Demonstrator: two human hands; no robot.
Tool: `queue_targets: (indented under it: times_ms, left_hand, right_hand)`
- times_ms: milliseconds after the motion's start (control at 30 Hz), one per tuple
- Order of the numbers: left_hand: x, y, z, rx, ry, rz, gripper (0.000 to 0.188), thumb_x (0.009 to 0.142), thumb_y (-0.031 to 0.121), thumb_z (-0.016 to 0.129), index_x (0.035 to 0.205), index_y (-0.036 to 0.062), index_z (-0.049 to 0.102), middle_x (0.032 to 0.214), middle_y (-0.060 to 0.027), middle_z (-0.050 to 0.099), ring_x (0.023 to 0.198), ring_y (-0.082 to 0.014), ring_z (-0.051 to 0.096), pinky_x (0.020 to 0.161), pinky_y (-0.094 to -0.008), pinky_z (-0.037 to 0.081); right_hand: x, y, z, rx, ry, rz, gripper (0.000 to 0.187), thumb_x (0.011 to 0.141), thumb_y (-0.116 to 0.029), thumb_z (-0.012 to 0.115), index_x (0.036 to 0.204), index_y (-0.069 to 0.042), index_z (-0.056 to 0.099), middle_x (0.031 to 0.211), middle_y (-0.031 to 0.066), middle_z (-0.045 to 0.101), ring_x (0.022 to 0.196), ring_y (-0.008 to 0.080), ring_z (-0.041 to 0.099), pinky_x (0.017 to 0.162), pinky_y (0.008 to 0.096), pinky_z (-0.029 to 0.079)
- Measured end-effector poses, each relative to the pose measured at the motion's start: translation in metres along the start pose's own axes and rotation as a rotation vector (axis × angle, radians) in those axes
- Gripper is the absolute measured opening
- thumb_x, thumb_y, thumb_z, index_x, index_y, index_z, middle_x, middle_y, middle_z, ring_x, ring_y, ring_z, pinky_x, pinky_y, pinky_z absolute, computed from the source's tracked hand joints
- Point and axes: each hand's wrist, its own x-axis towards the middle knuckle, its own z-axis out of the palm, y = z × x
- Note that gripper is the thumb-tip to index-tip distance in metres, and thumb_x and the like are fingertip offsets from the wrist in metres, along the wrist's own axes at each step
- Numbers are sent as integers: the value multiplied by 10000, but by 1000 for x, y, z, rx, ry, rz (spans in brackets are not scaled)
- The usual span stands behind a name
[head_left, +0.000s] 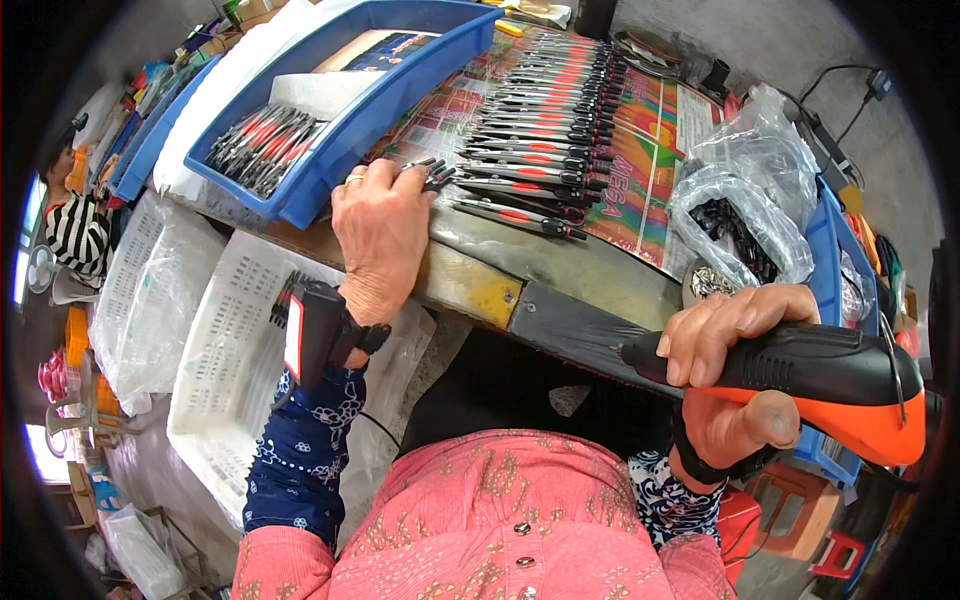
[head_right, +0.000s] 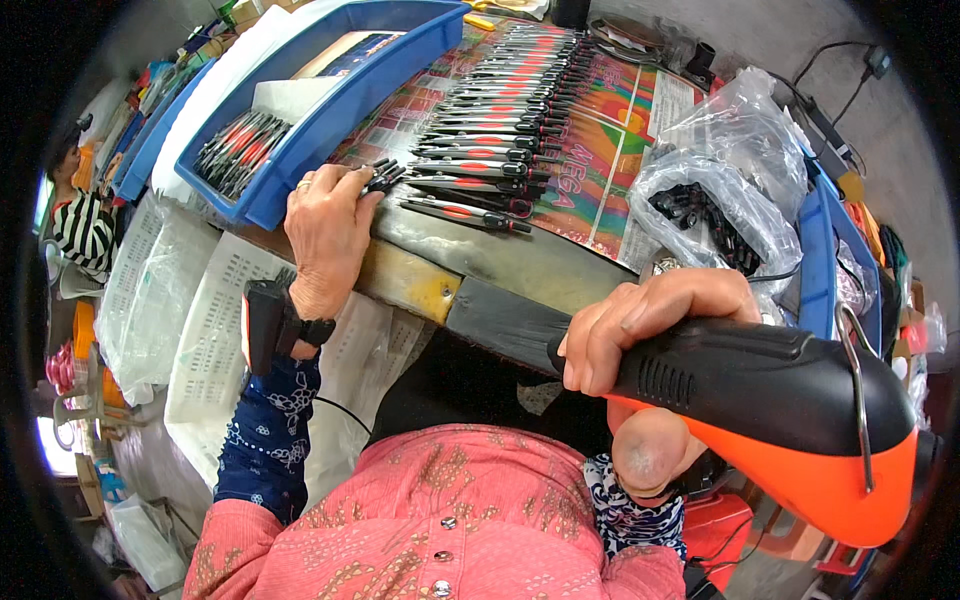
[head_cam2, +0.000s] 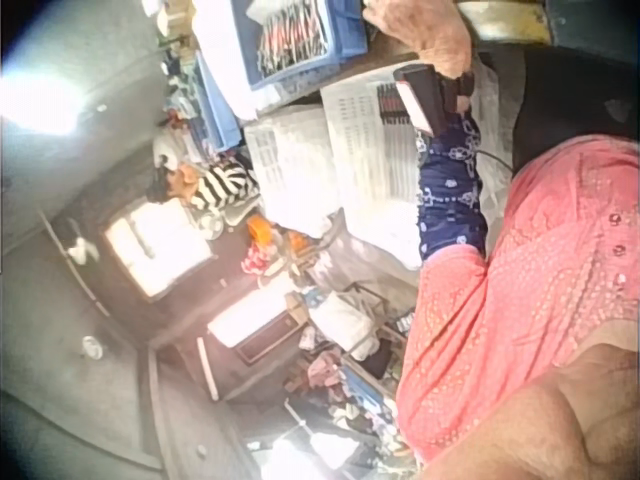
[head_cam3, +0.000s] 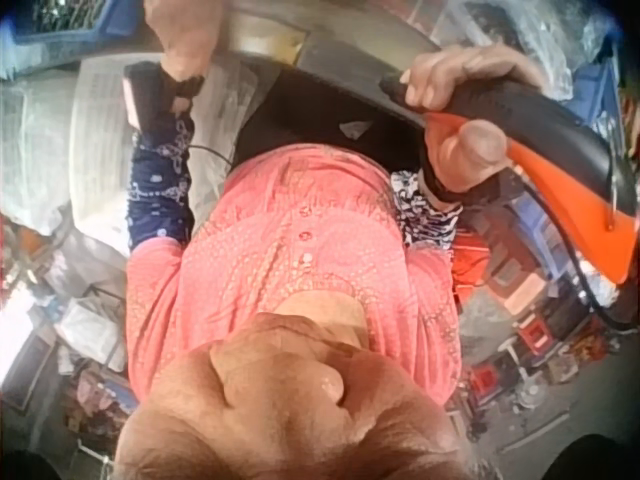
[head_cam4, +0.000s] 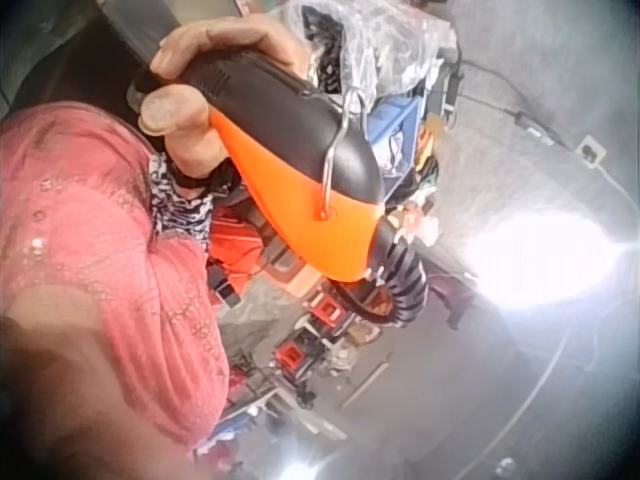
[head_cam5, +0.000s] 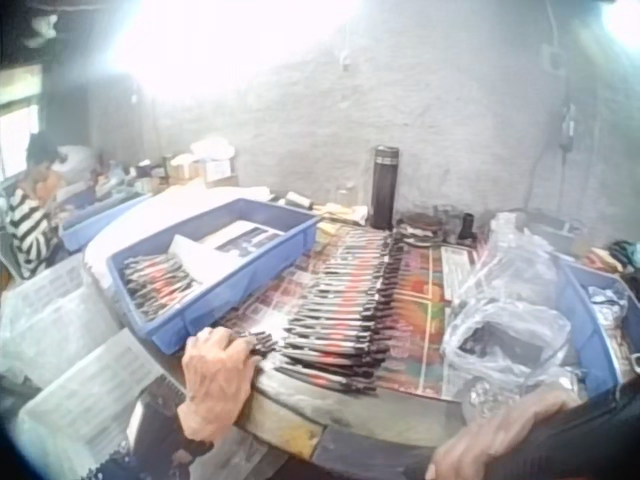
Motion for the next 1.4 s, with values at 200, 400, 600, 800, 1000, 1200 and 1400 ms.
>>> queue_targets:
  times_ms: [200, 400, 600, 800, 1000, 1200, 1400]
  left_hand:
    - [1, 40, 5, -411, -39, 292, 215, 679, 89, 703, 888, 69, 654, 864, -69, 589, 820, -271, 543, 732, -370, 441]
    - [6, 53, 19, -379, -106, 379, 121, 666, 77, 661, 747, 60, 574, 791, -69, 528, 856, -276, 520, 742, -386, 423]
    - [11, 53, 15, -373, -139, 411, 157, 668, 90, 679, 777, 75, 567, 811, -65, 525, 863, -264, 511, 769, -391, 373]
    - [9, 52, 6, -385, -208, 385, 191, 707, 96, 687, 856, 78, 570, 826, -66, 565, 879, -270, 536, 826, -402, 354]
    - [3, 53, -6, -546, -112, 300, 200, 734, 81, 683, 901, 52, 576, 772, -103, 610, 740, -287, 585, 779, -384, 421]
    - [-24, 64, -42, -909, -210, -30, 175, 756, 58, 674, 906, -1, 605, 706, -108, 612, 619, -190, 612, 534, -313, 463]
    - [-59, 69, -68, -1458, -708, -590, 137, 831, 30, 634, 929, -38, 566, 699, -30, 613, 511, -62, 565, 410, -178, 419]
  right_hand:
    - [-1, 0, -1, -19, 32, 6, 702, 670, -628, 695, 936, -40, 419, 600, 28, 477, 484, 151, 497, 527, 298, 449]
    - [-2, 0, -10, 102, -4, 9, 646, 647, -477, 754, 962, -14, 429, 636, 67, 504, 531, 182, 525, 553, 331, 464]
    - [-3, 0, -13, 322, 21, 30, 621, 591, -162, 869, 1002, 47, 455, 704, 150, 562, 618, 248, 581, 604, 392, 494]
    - [0, 4, -12, -6, -34, -51, 703, 685, -643, 663, 941, -40, 409, 611, 31, 475, 493, 153, 496, 541, 303, 451]
    - [0, -1, -9, 48, -64, -48, 714, 685, -662, 637, 958, -41, 415, 621, 27, 483, 503, 152, 500, 556, 304, 449]
    - [-1, -11, 3, -24, -75, -82, 727, 685, -687, 611, 967, -44, 423, 631, 21, 489, 502, 148, 494, 556, 303, 446]
    - [-1, -10, 10, 89, -131, -54, 742, 691, -698, 598, 998, -43, 432, 641, 19, 498, 512, 149, 498, 573, 310, 448]
